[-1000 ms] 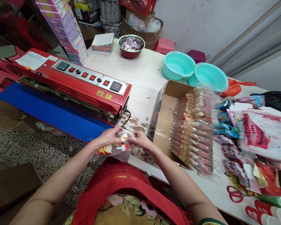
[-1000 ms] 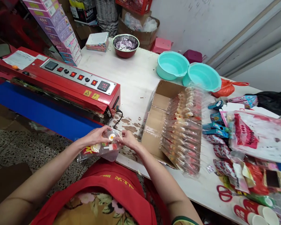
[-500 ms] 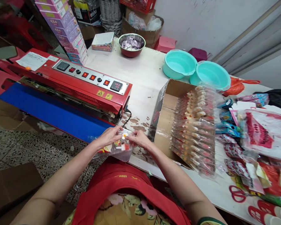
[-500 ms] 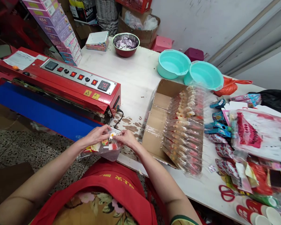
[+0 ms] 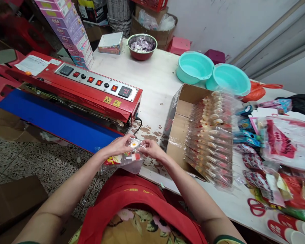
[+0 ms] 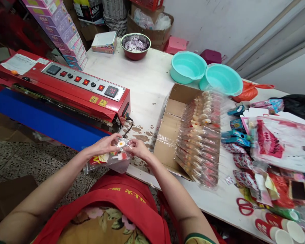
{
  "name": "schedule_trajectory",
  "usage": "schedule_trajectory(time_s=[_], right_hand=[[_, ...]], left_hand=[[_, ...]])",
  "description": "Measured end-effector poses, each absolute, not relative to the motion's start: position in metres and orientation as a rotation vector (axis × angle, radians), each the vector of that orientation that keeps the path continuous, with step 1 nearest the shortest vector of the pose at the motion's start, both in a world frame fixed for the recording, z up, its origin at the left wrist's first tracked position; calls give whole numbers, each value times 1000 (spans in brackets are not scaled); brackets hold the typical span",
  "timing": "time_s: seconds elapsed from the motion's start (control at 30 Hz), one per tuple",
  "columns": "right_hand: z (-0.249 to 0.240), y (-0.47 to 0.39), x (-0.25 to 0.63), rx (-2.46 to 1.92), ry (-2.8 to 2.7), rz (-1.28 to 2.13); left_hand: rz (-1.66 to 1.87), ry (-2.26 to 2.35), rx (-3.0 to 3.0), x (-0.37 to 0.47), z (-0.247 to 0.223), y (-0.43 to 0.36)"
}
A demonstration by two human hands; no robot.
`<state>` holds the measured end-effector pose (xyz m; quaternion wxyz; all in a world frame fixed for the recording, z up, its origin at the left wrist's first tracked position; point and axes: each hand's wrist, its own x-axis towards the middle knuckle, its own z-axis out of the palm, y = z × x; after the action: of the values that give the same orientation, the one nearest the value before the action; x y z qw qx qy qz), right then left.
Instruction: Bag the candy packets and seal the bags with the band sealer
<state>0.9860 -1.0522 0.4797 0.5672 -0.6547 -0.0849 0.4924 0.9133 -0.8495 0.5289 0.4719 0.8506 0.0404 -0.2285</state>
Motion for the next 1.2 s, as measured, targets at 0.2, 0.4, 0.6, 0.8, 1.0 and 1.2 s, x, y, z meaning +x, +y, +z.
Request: schedule_trajectory(time_s=[0.2,0.4,0.6,0.8,1.0,1.2], right_hand=[[481,-1049,987,-1485,-97,1156],[489,-1054,991,-1429,-136,1233],[489,-1057,987,-1408,-201,1186],[488,-1057,986,-1413,-174,1175],[488,-1058,988,-1397,-187,1199],[481,-1053,983,-1452,-142,1128]], left_hand=[[-561,9,2181,904,533,-852],[-599,143,2269,907,532,-860],[-644,276,2303,915,534,-866],[-621,186,2205,915,532,-862],[-623,258,2262,918,530,-864],[-589,271,2485,917,534,-880]])
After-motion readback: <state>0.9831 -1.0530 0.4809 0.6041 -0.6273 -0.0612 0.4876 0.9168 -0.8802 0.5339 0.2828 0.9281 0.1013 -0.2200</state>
